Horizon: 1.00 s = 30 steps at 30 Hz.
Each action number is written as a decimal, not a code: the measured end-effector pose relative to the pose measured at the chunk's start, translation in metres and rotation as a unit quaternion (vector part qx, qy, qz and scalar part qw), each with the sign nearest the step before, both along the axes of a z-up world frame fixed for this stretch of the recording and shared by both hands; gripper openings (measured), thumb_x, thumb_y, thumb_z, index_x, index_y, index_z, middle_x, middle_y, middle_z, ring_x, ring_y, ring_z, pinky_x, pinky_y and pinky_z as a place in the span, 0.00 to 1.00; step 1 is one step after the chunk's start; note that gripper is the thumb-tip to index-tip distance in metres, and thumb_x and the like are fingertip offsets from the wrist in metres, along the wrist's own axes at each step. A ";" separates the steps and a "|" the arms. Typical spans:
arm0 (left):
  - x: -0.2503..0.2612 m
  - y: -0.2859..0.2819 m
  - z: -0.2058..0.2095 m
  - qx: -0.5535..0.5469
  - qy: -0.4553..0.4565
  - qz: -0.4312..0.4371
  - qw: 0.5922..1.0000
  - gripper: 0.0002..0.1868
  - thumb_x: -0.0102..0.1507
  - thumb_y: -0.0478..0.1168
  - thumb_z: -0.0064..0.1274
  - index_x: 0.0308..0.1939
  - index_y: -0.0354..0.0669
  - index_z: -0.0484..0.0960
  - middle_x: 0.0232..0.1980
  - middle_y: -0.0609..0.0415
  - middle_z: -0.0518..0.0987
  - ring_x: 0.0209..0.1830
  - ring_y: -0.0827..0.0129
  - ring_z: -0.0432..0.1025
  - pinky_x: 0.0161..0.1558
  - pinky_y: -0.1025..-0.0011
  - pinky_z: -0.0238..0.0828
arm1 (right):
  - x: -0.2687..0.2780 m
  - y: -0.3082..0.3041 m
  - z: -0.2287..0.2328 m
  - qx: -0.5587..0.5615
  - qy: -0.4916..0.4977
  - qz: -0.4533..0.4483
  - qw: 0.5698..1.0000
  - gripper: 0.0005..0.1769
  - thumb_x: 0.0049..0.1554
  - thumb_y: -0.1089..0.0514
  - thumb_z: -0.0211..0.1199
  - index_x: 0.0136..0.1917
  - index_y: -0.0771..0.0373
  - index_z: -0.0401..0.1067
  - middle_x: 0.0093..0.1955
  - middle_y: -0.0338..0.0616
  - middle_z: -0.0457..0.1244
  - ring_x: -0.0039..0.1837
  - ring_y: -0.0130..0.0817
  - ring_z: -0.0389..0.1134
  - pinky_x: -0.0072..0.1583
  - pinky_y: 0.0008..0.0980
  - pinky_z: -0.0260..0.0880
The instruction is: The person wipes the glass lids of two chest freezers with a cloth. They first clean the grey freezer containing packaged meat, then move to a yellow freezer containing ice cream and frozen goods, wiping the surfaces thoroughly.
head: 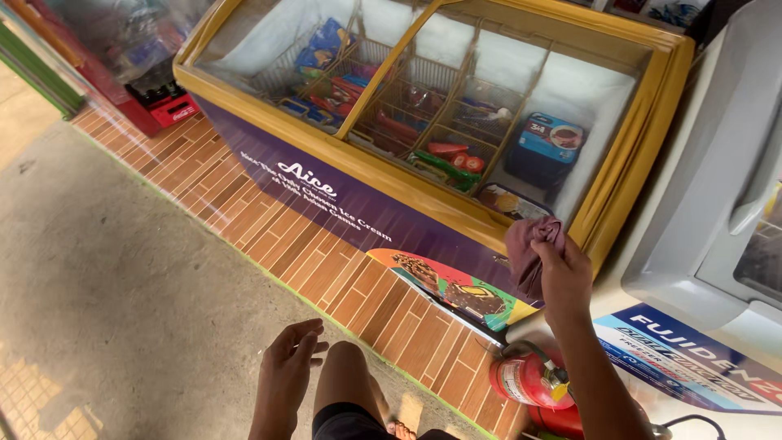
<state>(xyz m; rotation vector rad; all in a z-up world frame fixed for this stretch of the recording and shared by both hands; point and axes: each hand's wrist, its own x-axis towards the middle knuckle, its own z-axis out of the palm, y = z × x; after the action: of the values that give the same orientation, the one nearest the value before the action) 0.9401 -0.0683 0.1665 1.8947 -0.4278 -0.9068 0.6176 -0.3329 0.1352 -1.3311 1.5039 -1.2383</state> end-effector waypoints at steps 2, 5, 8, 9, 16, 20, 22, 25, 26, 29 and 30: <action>0.009 -0.031 0.004 -0.014 0.006 -0.032 0.999 0.19 0.66 0.39 0.45 0.58 0.36 0.82 0.57 0.48 0.86 0.52 0.60 0.83 0.51 0.63 0.79 | 0.006 -0.021 0.008 -0.128 0.175 -0.035 0.976 0.15 0.61 0.55 0.63 0.60 0.60 0.76 0.53 0.54 0.69 0.51 0.45 0.70 0.55 0.39 0.70; 0.030 -0.076 0.012 0.014 -0.008 -0.077 0.997 0.19 0.67 0.40 0.45 0.59 0.36 0.81 0.57 0.47 0.85 0.53 0.60 0.83 0.53 0.63 0.80 | 0.014 -0.050 -0.009 -0.246 0.377 -0.001 0.893 0.26 0.60 0.51 0.60 0.70 0.56 0.71 0.73 0.61 0.61 0.66 0.60 0.64 0.64 0.49 0.66; 0.052 -0.118 0.022 0.016 -0.024 -0.104 0.994 0.20 0.67 0.41 0.45 0.60 0.36 0.79 0.58 0.46 0.84 0.55 0.59 0.82 0.53 0.61 0.80 | 0.026 -0.079 -0.047 -0.197 0.526 0.110 0.820 0.36 0.59 0.42 0.59 0.77 0.53 0.60 0.82 0.60 0.47 0.79 0.68 0.46 0.72 0.62 0.51; 0.060 -0.138 0.026 0.003 -0.029 -0.112 0.993 0.20 0.68 0.42 0.45 0.60 0.36 0.79 0.58 0.45 0.84 0.55 0.58 0.81 0.53 0.61 0.80 | 0.029 -0.085 -0.058 -0.145 0.536 0.131 0.821 0.38 0.60 0.40 0.56 0.80 0.52 0.55 0.83 0.59 0.42 0.82 0.66 0.41 0.74 0.65 0.48; 0.092 -0.236 0.035 -0.007 -0.024 -0.151 0.988 0.20 0.68 0.43 0.44 0.59 0.38 0.81 0.58 0.48 0.84 0.55 0.58 0.82 0.52 0.60 0.79 | 0.049 -0.111 -0.055 -0.035 0.554 0.189 0.810 0.52 0.56 0.26 0.48 0.83 0.54 0.43 0.86 0.60 0.29 0.85 0.63 0.26 0.73 0.65 0.33; 0.091 -0.271 0.037 0.035 -0.016 -0.173 0.984 0.20 0.68 0.44 0.44 0.60 0.41 0.81 0.58 0.49 0.85 0.54 0.61 0.82 0.52 0.62 0.79 | 0.066 -0.132 -0.042 -0.045 0.543 0.198 0.815 0.47 0.62 0.26 0.39 0.82 0.57 0.42 0.86 0.55 0.28 0.85 0.55 0.23 0.76 0.62 0.30; 0.091 -0.283 0.037 0.039 -0.003 -0.181 0.983 0.20 0.67 0.44 0.44 0.59 0.41 0.81 0.58 0.50 0.85 0.53 0.61 0.82 0.51 0.62 0.79 | 0.072 -0.141 -0.041 -0.037 0.536 0.200 0.819 0.46 0.64 0.27 0.35 0.83 0.57 0.41 0.86 0.54 0.27 0.85 0.54 0.21 0.76 0.61 0.28; 0.097 -0.305 0.037 0.030 0.010 -0.189 0.982 0.20 0.67 0.43 0.44 0.59 0.40 0.81 0.58 0.48 0.85 0.52 0.60 0.82 0.49 0.62 0.78 | 0.067 -0.151 -0.042 0.017 0.530 0.213 0.821 0.42 0.66 0.31 0.30 0.84 0.56 0.38 0.87 0.48 0.26 0.86 0.49 0.21 0.79 0.59 0.26; 0.099 -0.309 0.038 0.037 0.014 -0.188 0.981 0.20 0.67 0.43 0.44 0.59 0.40 0.81 0.57 0.48 0.85 0.52 0.60 0.82 0.49 0.62 0.78 | 0.064 -0.151 -0.045 0.000 0.538 0.208 0.817 0.42 0.66 0.33 0.29 0.84 0.58 0.37 0.87 0.49 0.27 0.86 0.50 0.22 0.78 0.58 0.26; 0.106 -0.323 0.040 0.053 0.019 -0.185 0.981 0.20 0.68 0.43 0.44 0.60 0.40 0.81 0.57 0.47 0.84 0.53 0.60 0.81 0.50 0.62 0.78 | 0.042 -0.162 -0.048 -0.042 0.565 0.172 0.806 0.41 0.66 0.37 0.30 0.83 0.64 0.36 0.86 0.53 0.29 0.85 0.52 0.24 0.77 0.58 0.27; 0.108 -0.325 0.040 0.059 0.018 -0.182 0.981 0.21 0.68 0.43 0.44 0.61 0.41 0.81 0.57 0.47 0.84 0.53 0.60 0.81 0.50 0.62 0.78 | 0.033 -0.165 -0.048 -0.043 0.573 0.146 0.805 0.41 0.66 0.37 0.32 0.82 0.65 0.36 0.85 0.55 0.29 0.84 0.53 0.25 0.77 0.59 0.27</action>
<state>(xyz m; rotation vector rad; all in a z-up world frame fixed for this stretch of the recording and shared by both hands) 1.0482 -0.3936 0.2061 1.9375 -0.7296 -1.2283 0.6511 -0.4975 0.0871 -2.4862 1.8506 -0.1906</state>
